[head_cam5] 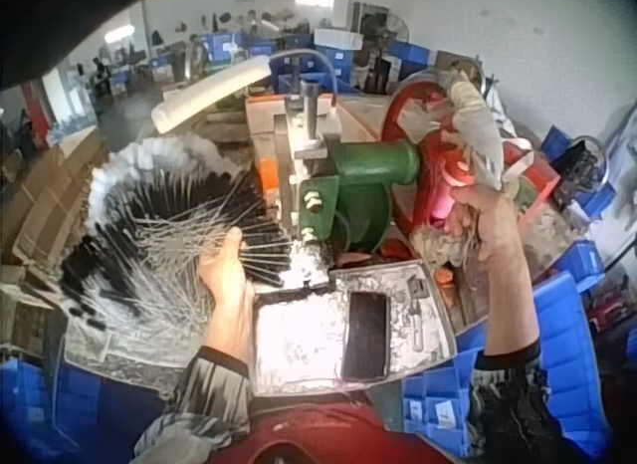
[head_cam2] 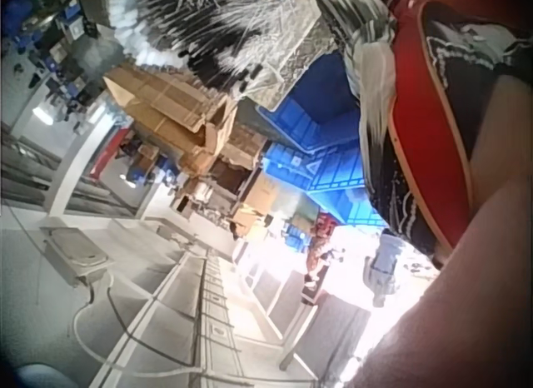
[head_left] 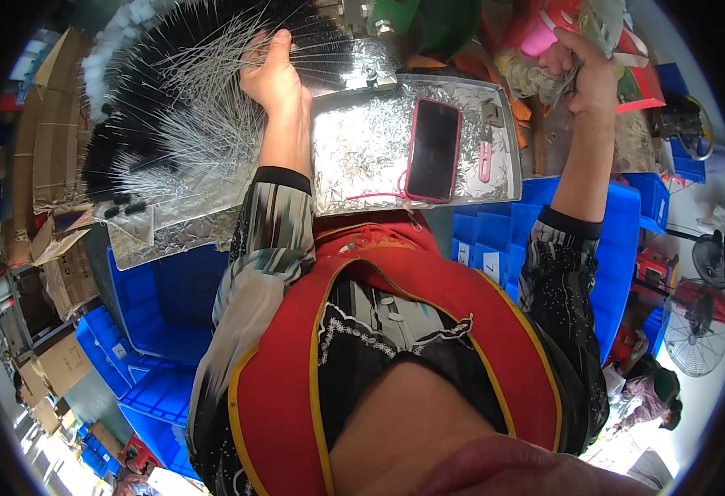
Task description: The person trims wire brushes by hand, fanning and rotating the bristles into a cutting machine.
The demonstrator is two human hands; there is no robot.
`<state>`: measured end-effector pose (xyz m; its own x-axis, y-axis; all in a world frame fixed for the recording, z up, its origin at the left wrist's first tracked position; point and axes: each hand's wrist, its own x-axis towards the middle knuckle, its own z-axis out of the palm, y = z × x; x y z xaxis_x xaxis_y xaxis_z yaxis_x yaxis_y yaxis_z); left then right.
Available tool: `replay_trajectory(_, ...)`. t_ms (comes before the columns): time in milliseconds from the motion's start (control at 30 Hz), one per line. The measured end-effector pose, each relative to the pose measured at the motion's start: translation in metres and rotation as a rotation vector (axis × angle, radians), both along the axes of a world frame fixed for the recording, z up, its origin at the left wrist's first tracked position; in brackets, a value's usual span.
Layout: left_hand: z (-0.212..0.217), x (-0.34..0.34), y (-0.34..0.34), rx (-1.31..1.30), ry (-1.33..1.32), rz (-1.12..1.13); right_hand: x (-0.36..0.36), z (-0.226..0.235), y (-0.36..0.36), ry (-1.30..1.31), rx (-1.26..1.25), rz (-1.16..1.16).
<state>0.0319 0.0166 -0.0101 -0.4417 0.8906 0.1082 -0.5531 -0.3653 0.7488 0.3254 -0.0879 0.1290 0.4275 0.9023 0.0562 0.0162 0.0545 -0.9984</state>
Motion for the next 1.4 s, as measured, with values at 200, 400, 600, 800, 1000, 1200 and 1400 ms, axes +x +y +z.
replay_trajectory(200,-0.001,0.001,0.003,0.020,0.058,0.044,0.000,0.012,0.001,0.000,-0.013,0.032)
replay_trajectory(400,0.007,0.001,0.001,-0.005,0.039,0.060,-0.019,-0.043,0.001,-0.041,0.275,-0.050)
replay_trajectory(600,0.007,-0.002,0.005,0.038,-0.001,0.075,-0.013,-0.058,0.002,-0.041,0.445,0.095)
replay_trajectory(800,0.011,0.007,0.007,0.028,0.035,0.110,0.001,-0.018,-0.003,-0.004,0.127,0.057)
replay_trajectory(1000,0.005,0.004,0.011,0.026,0.015,0.102,0.013,0.002,0.003,0.001,0.001,0.070)
replay_trajectory(1200,0.006,0.006,0.013,0.030,0.055,0.108,-0.012,-0.008,-0.003,-0.029,0.172,-0.050)
replay_trajectory(1400,0.021,-0.008,0.001,-0.001,0.171,-0.085,-0.011,-0.066,0.006,0.060,0.405,-0.006)
